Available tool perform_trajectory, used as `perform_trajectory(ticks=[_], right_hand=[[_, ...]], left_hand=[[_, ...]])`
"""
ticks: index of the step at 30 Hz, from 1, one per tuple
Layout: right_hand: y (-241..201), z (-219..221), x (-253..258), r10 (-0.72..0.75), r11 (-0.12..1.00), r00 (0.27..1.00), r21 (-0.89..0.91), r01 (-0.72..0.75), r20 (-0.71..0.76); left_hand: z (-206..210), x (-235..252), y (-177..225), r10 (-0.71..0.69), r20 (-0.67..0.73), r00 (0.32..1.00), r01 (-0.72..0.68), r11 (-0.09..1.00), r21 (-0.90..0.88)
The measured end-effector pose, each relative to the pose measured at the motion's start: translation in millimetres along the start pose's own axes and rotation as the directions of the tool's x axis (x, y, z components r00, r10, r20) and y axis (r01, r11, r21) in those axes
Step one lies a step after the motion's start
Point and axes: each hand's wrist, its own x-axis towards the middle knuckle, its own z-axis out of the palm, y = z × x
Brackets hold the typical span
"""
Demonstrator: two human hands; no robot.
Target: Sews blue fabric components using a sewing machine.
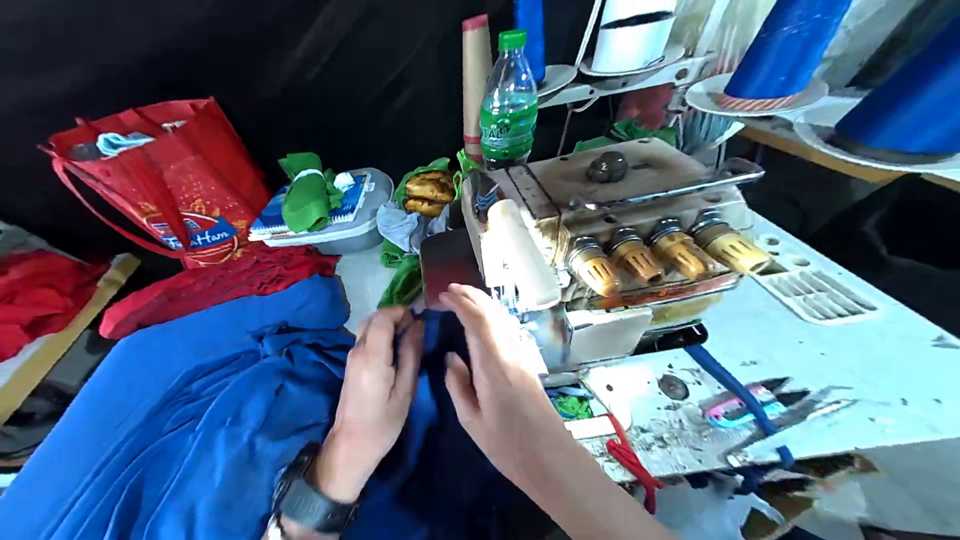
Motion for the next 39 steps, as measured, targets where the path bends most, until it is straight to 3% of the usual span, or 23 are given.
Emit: perform_trajectory(ticks=[3, 7, 11, 13, 16, 18, 21, 24, 27, 30, 33, 36, 39], right_hand=[[2, 7, -4, -0.083, 0.996, 0.994, -0.022, 0.085, 0.069], [14, -9, -42, -0.259, 0.942, 0.964, 0.235, 0.239, 0.055], [47, -55, -72, -0.263, 0.935, 0.963, 0.26, 0.241, 0.053], [71, -67, -68, -0.302, 0.946, 0.949, 0.154, 0.286, 0.094], [88, -74, -53, -0.297, 0.955, 0.948, 0.063, 0.291, 0.114], [86, -75, -52, -0.215, 0.975, 0.973, 0.077, 0.208, 0.089], [73, -72, -67, 0.059, 0.969, 0.991, 0.231, -0.085, 0.119], [57, -66, -76, 0.266, 0.818, 0.94, 0.467, -0.337, 0.214], [36, -59, -72, 0.372, 0.657, 0.877, 0.582, -0.48, 0.303], [20, -53, -71, 0.351, 0.612, 0.857, 0.601, -0.515, 0.377], [11, -46, -74, 0.278, 0.657, 0.802, 0.504, -0.56, 0.528], [2, -36, -84, 0.153, 0.755, 0.75, 0.415, -0.509, 0.643], [-8, -27, -93, 0.073, 0.802, 0.694, 0.371, -0.468, 0.716]], left_hand=[[-13, -29, 19, -0.121, 0.012, 0.993, 0.12, 0.956, -0.268], [-22, -60, 61, -0.186, 0.175, 0.967, 0.249, 0.84, -0.482], [8, -67, 95, -0.083, 0.309, 0.947, 0.254, 0.783, -0.567], [41, -66, 94, -0.043, 0.25, 0.967, 0.176, 0.823, -0.54], [68, -60, 93, -0.165, 0.162, 0.973, 0.221, 0.868, -0.444], [63, -57, 92, -0.227, 0.142, 0.963, 0.265, 0.883, -0.387], [38, -57, 86, -0.251, 0.152, 0.956, 0.29, 0.885, -0.365], [13, -60, 80, -0.298, 0.179, 0.937, 0.347, 0.835, -0.427], [-7, -64, 75, -0.437, 0.263, 0.86, 0.505, 0.656, -0.562], [-21, -72, 72, -0.493, 0.23, 0.839, 0.521, 0.607, -0.6], [-40, -77, 74, -0.484, 0.136, 0.865, 0.474, 0.694, -0.542], [-63, -77, 72, -0.44, -0.01, 0.898, 0.387, 0.802, -0.455], [-88, -75, 64, -0.427, -0.153, 0.891, 0.337, 0.848, -0.409]])
